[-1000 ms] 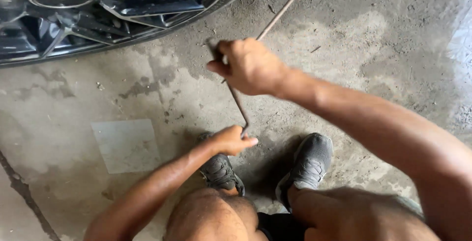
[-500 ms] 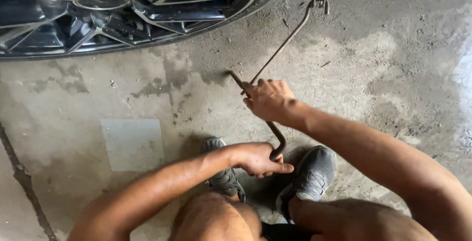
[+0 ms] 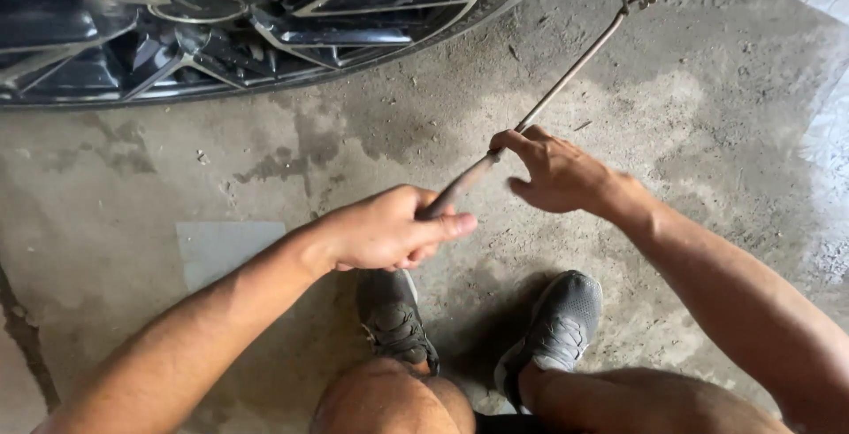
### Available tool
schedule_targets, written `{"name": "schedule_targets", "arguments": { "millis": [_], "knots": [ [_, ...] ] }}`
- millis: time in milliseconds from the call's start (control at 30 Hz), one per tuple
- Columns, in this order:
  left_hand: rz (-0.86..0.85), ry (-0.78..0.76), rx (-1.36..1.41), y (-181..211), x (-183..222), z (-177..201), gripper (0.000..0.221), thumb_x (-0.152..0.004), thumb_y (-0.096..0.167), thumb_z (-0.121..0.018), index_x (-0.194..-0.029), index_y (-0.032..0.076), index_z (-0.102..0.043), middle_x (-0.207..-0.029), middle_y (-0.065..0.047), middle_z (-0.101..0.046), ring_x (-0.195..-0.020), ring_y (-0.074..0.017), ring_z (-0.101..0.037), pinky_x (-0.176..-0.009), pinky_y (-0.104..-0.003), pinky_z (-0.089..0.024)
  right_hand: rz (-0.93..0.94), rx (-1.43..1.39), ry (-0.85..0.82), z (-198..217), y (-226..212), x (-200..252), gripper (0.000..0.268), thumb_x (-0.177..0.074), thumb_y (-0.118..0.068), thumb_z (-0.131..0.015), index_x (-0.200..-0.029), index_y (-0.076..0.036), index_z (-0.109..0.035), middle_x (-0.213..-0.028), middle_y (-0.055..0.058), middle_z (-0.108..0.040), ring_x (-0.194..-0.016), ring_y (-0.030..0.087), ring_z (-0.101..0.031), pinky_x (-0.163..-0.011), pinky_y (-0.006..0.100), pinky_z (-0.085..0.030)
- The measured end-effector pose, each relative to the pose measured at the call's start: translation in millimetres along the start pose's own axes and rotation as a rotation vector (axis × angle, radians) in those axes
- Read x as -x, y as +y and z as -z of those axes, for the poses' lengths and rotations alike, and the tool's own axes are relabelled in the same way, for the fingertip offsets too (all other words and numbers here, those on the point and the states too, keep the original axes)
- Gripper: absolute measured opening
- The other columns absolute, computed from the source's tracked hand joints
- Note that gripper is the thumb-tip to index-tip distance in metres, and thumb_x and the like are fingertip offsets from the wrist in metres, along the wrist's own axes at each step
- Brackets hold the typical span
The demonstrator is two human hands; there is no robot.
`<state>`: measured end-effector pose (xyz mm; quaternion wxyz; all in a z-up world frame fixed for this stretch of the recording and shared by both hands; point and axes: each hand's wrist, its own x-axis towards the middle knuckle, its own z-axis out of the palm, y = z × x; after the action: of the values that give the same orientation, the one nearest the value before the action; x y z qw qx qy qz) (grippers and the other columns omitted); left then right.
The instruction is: Using a lug wrench and a jack handle to turn the screw of a scissor jack to lift or lower a vehicle.
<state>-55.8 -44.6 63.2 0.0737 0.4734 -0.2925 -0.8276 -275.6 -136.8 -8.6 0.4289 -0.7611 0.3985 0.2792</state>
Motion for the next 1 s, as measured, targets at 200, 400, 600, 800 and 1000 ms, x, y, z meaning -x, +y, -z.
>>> {"name": "schedule_targets", "arguments": {
  "millis": [200, 400, 600, 800, 1000],
  "knots": [
    [-0.105, 0.119, -0.021, 21, 11, 6, 0.030, -0.093, 0.026, -0.059, -0.075, 0.002, -0.053, -0.048, -0.007, -0.044, -0.037, -0.0136, -0.043, -0.033, -0.022, -0.036, 0.408, -0.283, 0.569, -45, 21, -20, 0.034, -0.085, -0.021, -0.071, -0.107, -0.006, -0.050, -0.094, 0.023, -0.063, -0.091, 0.044, -0.066, -0.079, 0.054, -0.053],
    [-0.090, 0.206, -0.033, 4, 11, 26, 0.032, -0.095, 0.028, -0.057, -0.077, 0.002, -0.054, -0.049, -0.008, -0.045, -0.038, -0.0153, -0.044, -0.035, -0.024, -0.037, 0.340, -0.542, 0.601, -56, 16, -24, 0.026, -0.092, -0.020, -0.063, -0.113, -0.014, -0.049, -0.097, 0.017, -0.070, -0.099, 0.036, -0.067, -0.089, 0.051, -0.049],
    [-0.120, 0.342, -0.107, 17, 7, 42, 0.036, -0.097, 0.032, -0.055, -0.076, 0.003, -0.055, -0.049, -0.008, -0.047, -0.039, -0.0152, -0.046, -0.037, -0.024, -0.038, 0.303, -0.587, 0.610, -41, 22, -18, 0.043, -0.094, -0.023, -0.064, -0.120, -0.012, -0.032, -0.096, 0.015, -0.068, -0.096, 0.034, -0.067, -0.090, 0.052, -0.047],
    [-0.088, 0.432, -0.204, 7, -19, 55, 0.039, -0.097, 0.035, -0.054, -0.074, 0.005, -0.055, -0.050, -0.007, -0.049, -0.041, -0.0147, -0.046, -0.039, -0.025, -0.038, 0.176, -0.641, 0.629, -30, 28, -12, 0.052, -0.089, -0.031, -0.070, -0.117, -0.009, -0.032, -0.098, 0.019, -0.068, -0.099, 0.039, -0.065, -0.092, 0.054, -0.044],
    [0.014, 0.443, -0.249, -13, -35, 49, 0.047, -0.097, 0.035, -0.054, -0.060, 0.005, -0.054, -0.047, -0.006, -0.048, -0.041, -0.0159, -0.048, -0.042, -0.025, -0.039, 0.090, -0.705, 0.656, -46, 40, -22, 0.051, -0.088, -0.036, -0.072, -0.112, -0.011, -0.035, -0.101, 0.017, -0.069, -0.103, 0.036, -0.065, -0.093, 0.053, -0.043]
  ]
}}
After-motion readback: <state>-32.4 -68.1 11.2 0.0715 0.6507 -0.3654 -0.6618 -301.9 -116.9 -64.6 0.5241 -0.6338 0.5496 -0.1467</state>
